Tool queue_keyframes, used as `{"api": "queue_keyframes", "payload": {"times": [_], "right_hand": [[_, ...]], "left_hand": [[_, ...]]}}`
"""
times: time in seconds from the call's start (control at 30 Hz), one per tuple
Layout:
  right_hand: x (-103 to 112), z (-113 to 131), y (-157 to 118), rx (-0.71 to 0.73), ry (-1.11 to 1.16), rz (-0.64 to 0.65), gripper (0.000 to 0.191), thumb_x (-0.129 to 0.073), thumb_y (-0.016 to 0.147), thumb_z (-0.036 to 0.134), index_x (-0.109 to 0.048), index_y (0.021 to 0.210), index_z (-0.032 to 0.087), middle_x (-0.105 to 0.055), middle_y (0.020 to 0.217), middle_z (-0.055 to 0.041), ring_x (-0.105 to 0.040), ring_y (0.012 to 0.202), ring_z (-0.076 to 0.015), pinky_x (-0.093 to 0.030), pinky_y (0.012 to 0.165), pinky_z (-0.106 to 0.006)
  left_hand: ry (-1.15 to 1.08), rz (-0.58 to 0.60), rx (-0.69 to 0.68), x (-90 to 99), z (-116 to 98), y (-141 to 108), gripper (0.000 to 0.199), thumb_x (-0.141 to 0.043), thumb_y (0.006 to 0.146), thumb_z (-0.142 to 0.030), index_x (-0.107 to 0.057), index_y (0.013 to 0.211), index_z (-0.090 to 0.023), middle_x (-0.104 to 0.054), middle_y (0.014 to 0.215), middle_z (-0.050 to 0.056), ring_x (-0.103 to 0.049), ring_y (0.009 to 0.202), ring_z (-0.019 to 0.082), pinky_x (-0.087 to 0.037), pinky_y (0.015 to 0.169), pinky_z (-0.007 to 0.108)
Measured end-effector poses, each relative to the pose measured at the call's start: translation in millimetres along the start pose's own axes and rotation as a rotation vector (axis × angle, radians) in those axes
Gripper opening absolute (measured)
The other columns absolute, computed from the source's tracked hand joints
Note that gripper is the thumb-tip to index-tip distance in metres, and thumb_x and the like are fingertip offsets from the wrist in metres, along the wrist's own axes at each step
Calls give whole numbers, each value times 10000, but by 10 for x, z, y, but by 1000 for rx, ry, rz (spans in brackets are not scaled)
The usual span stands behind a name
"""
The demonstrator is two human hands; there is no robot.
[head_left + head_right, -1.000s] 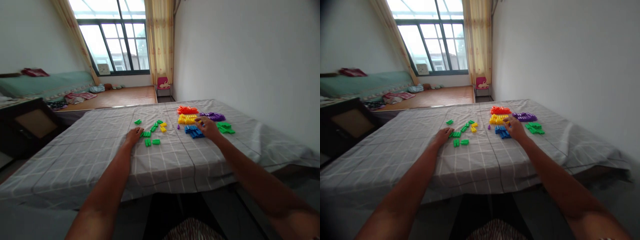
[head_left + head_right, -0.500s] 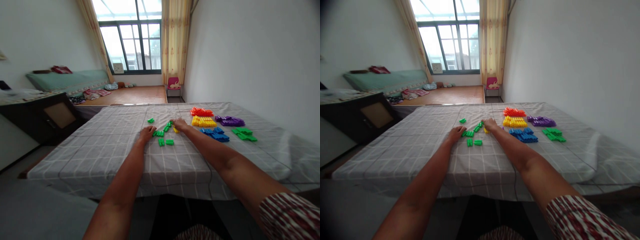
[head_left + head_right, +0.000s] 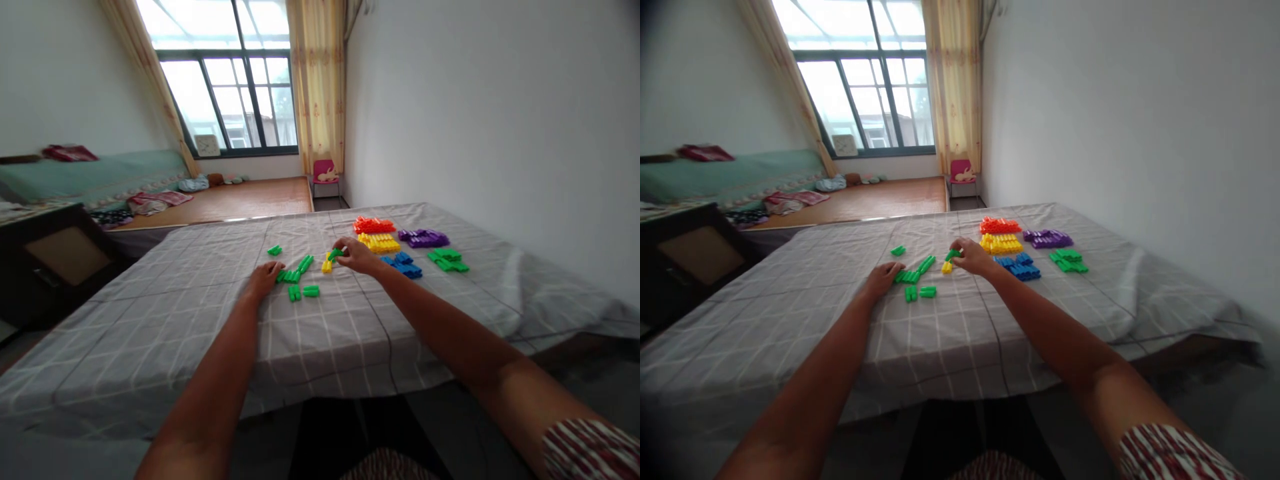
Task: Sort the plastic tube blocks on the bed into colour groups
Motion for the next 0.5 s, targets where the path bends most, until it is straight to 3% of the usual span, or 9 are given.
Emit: {"api": "queue_keyframes", "payload": {"times": [0.13,0.27,0.37,0.5], "right_hand": [[614,-475,-585,-132,132,-221,248,-659,773,346,-606,943,174,-687,855,-37,-649,742,-155,-518,697,-286],[1187,-1089,-1187,-302,-93,-455,304,-656,772,392,-619,975,170,-681,843,-54,-645,743,-179,-524,684,-307],[1386,-1408,-1488,-379,-338,-471,271,-638,789,346,-646,991,165,-671,846,-66,-638,739,-183,-515,710,-315],[1427,-1595,-1676,-436,-596,-405,298,-643,798,431,-695,915,162,-666,945,-121,-643,846,-232,-503,783,-350]], "left_hand": [[29,9,8,12,-6,22,493,-353,883,-482,-732,1024,-200,-739,1047,42,-641,980,208,-453,859,262],[57,-12,15,32,-29,32,468,-370,862,-475,-740,991,-220,-736,1063,40,-641,999,214,-454,867,267],[75,-19,33,45,-37,30,467,-370,858,-477,-741,993,-226,-738,1061,38,-643,999,213,-457,864,264],[92,-14,26,46,-34,31,477,-364,859,-481,-738,1000,-220,-734,1079,38,-640,1024,211,-454,877,256]]}}
Point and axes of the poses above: each hand's wrist, its own y-axis towards the middle knuckle, its own x-axis out of the back of the hand, z = x × y, the point moved 3 cm from there along y, towards the middle knuckle
